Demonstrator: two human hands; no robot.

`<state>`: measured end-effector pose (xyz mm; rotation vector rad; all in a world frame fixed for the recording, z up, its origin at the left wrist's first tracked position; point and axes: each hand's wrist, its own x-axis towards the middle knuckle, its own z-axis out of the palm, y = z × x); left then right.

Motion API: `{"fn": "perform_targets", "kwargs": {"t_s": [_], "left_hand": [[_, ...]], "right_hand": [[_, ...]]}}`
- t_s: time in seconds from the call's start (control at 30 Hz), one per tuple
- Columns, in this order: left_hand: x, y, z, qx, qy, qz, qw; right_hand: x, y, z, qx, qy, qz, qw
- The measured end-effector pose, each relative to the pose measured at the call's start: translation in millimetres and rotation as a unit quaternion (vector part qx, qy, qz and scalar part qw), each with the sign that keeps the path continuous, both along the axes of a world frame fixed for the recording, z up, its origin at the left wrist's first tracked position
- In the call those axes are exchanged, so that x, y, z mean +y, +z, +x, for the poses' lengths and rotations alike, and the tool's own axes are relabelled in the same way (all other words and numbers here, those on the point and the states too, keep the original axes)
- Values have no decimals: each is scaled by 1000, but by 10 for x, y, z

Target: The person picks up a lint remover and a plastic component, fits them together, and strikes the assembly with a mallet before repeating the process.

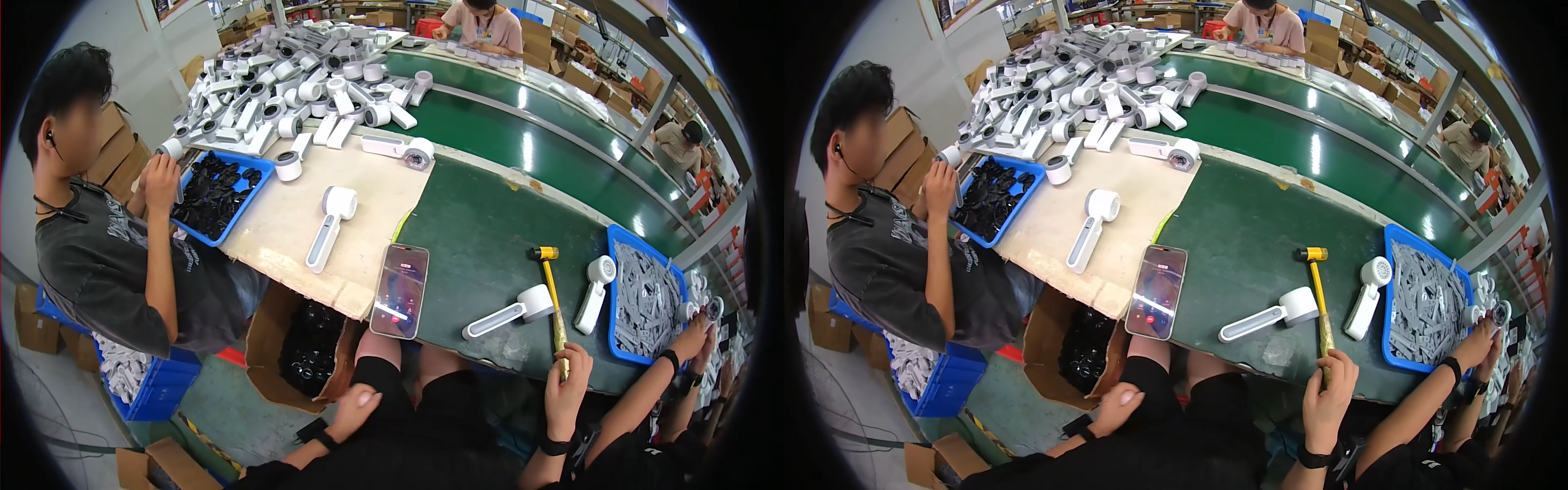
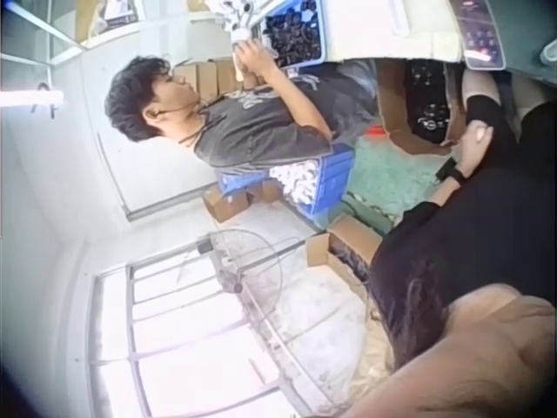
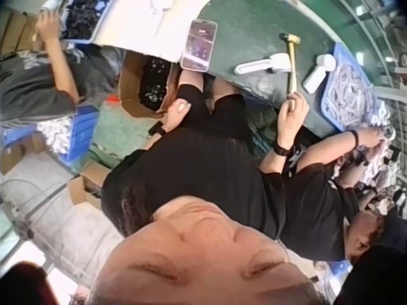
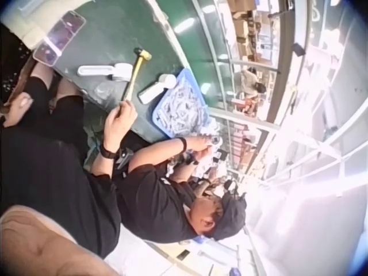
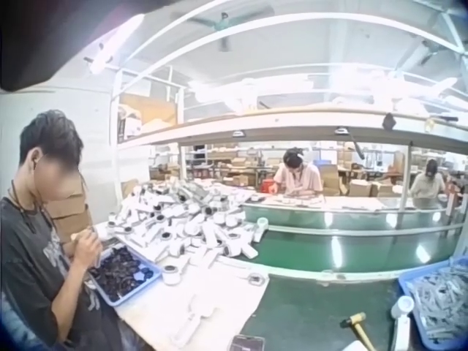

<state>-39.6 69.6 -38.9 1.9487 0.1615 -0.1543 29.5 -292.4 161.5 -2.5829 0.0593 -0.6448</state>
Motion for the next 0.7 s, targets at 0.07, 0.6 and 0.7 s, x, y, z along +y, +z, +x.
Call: {"fn": "perform_targets", "kwargs": {"t_s": [0.07,0.6,0.7], "left_hand": [[212,-79,-200,-77,77,116,987],[1041,-825,-1851,334,98,20,937],[874,-836,-1968,310,199,46,929]], "right_hand": [[-149,-93,-50,8,-22,-37,999],[-581,-404,449,147,-12,-8,989],[-652,-519,461,174,63,264,947]]}}
